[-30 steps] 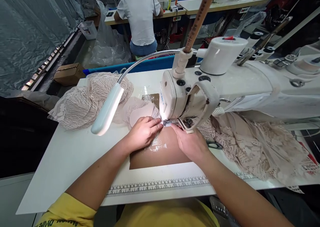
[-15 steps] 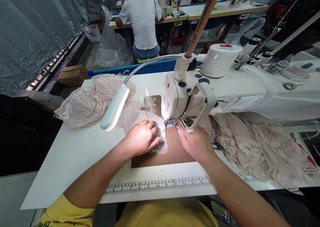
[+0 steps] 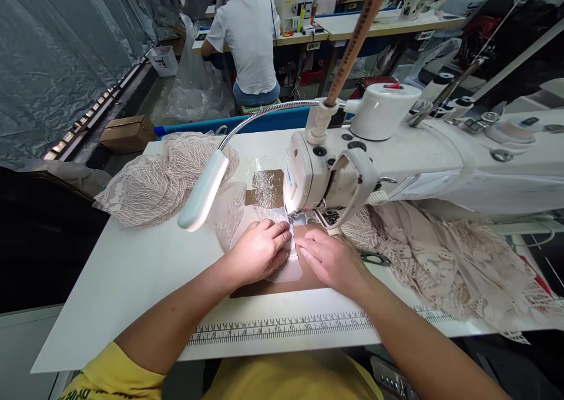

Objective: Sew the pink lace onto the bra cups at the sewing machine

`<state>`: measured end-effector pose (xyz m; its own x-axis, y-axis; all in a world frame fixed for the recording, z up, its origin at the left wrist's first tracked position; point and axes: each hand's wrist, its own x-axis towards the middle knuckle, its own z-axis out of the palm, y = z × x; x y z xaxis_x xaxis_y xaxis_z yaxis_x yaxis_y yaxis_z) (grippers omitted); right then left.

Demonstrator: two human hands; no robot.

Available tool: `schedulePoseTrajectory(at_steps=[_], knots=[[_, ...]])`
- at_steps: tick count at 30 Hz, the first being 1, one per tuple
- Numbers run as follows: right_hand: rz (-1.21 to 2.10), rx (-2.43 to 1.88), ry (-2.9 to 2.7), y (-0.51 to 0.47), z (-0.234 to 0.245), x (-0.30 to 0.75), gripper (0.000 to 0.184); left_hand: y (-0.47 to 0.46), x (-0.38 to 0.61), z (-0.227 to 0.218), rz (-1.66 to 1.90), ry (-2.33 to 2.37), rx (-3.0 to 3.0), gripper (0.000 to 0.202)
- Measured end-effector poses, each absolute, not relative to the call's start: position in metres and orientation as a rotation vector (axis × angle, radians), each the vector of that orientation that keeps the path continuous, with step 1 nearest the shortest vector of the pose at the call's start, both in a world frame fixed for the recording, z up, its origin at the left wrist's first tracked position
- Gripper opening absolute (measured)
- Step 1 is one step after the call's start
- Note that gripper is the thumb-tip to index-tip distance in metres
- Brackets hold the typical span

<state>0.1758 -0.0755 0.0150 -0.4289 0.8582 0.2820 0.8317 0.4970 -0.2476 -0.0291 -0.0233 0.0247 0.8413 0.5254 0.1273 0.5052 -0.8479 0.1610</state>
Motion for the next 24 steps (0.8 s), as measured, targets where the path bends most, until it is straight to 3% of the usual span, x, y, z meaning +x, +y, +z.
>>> schedulePoseTrajectory(at_steps=[9,24], knots=[[0.048,-1.358,-2.517,-0.0777,0.0096,0.1734,0.019,-0.0257,-0.0247,0.0224,0.275,0.860,2.892,0.038],[-0.074,-1.395,-2.489,-0.0783,0.0077,0.1736,0.026,-0.0238,-0.0278,0.0233,0.281,0.836,2.907,0.037]])
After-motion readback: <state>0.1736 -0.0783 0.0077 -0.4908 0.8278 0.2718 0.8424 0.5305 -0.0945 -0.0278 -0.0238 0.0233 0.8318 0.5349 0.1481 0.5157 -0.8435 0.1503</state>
